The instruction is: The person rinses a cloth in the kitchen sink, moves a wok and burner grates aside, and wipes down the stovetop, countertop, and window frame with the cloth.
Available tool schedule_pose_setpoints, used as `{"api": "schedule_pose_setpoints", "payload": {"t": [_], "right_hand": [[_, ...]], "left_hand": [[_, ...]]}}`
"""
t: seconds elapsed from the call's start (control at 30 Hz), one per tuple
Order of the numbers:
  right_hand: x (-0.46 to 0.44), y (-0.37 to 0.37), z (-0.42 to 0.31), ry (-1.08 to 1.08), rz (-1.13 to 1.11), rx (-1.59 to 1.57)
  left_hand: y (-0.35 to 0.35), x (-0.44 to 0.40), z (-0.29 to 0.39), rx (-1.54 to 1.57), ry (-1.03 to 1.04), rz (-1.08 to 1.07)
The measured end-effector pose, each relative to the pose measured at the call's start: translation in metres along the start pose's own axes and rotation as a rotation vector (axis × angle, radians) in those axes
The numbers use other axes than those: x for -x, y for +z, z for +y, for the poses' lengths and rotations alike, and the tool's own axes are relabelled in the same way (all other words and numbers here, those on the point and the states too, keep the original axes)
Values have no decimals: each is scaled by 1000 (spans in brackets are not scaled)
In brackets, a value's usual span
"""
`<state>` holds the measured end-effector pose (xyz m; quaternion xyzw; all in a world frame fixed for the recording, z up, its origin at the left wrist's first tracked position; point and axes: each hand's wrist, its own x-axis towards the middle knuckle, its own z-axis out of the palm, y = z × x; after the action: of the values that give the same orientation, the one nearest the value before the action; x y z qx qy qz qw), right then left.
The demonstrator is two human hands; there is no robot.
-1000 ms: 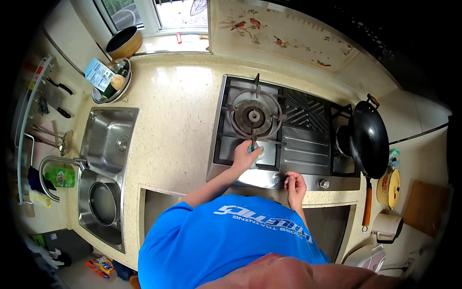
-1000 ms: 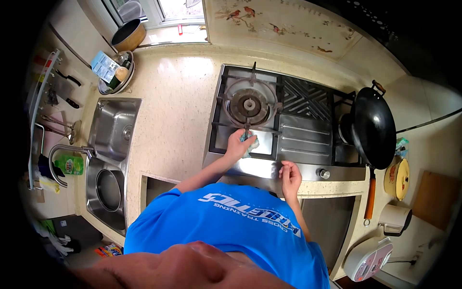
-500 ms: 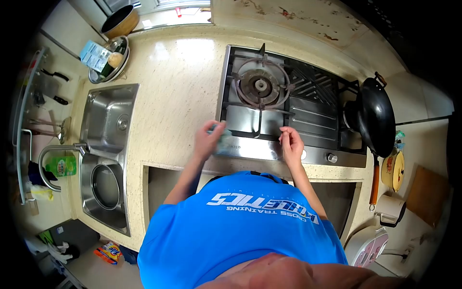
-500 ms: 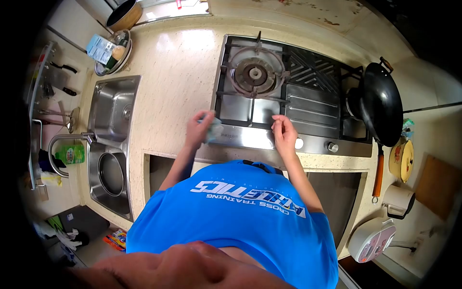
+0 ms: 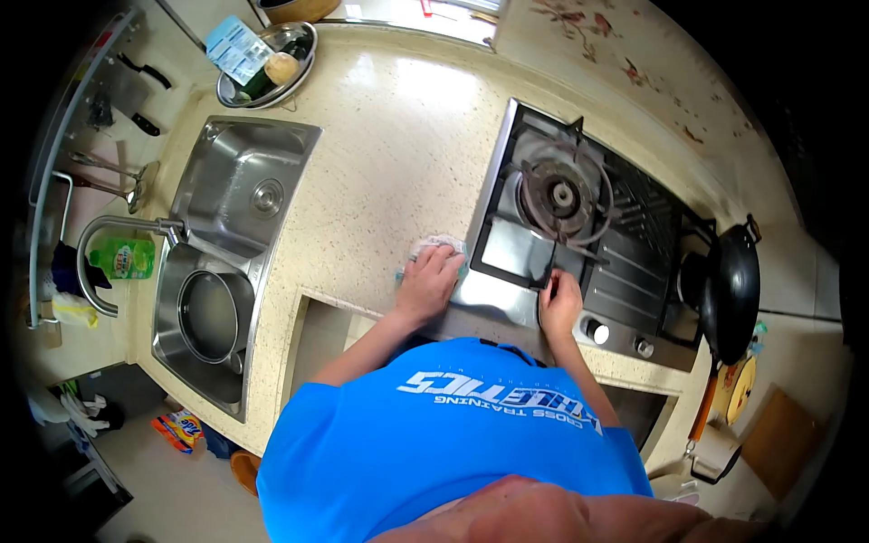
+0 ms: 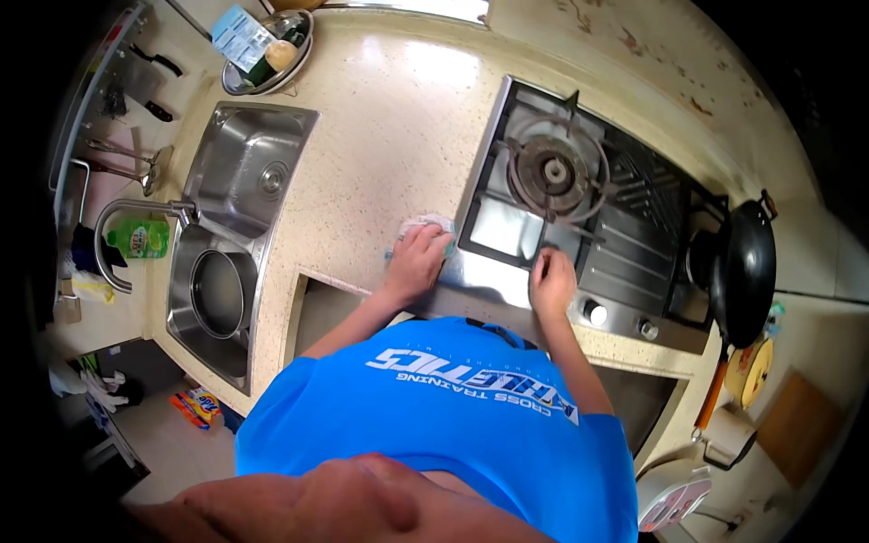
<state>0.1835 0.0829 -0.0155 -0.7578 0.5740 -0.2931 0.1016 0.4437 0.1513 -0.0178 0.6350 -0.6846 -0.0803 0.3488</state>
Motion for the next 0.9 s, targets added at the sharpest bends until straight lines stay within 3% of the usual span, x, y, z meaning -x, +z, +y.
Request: {"api": "schedule_pose_setpoints", "payload": {"t": [0.07, 0.23, 0.4, 0.53, 0.63, 0.73, 0.8, 0.9], "right_hand": [[0, 1, 1, 7, -29, 35], [4, 4, 7, -7, -50, 61], [3, 5, 8, -46, -14, 74], [3, 8, 5, -11, 3, 91], [4, 12, 12, -21, 15, 96], [1, 13, 9, -24, 28, 108], [2, 14, 9, -46, 42, 104], [0, 14, 7, -68, 50, 96]], "left_hand": [[-3, -14, -9, 39, 6, -116], [5, -91, -64, -55, 82, -145], [9, -183, -177, -126, -54, 68], [-19, -238, -250, -389, -287, 257], [-27, -272, -281, -401, -354, 260], [-4, -304, -292, -426, -428, 235], [2, -325, -264, -297, -474, 55], [31, -322, -219, -391, -244, -107]]}}
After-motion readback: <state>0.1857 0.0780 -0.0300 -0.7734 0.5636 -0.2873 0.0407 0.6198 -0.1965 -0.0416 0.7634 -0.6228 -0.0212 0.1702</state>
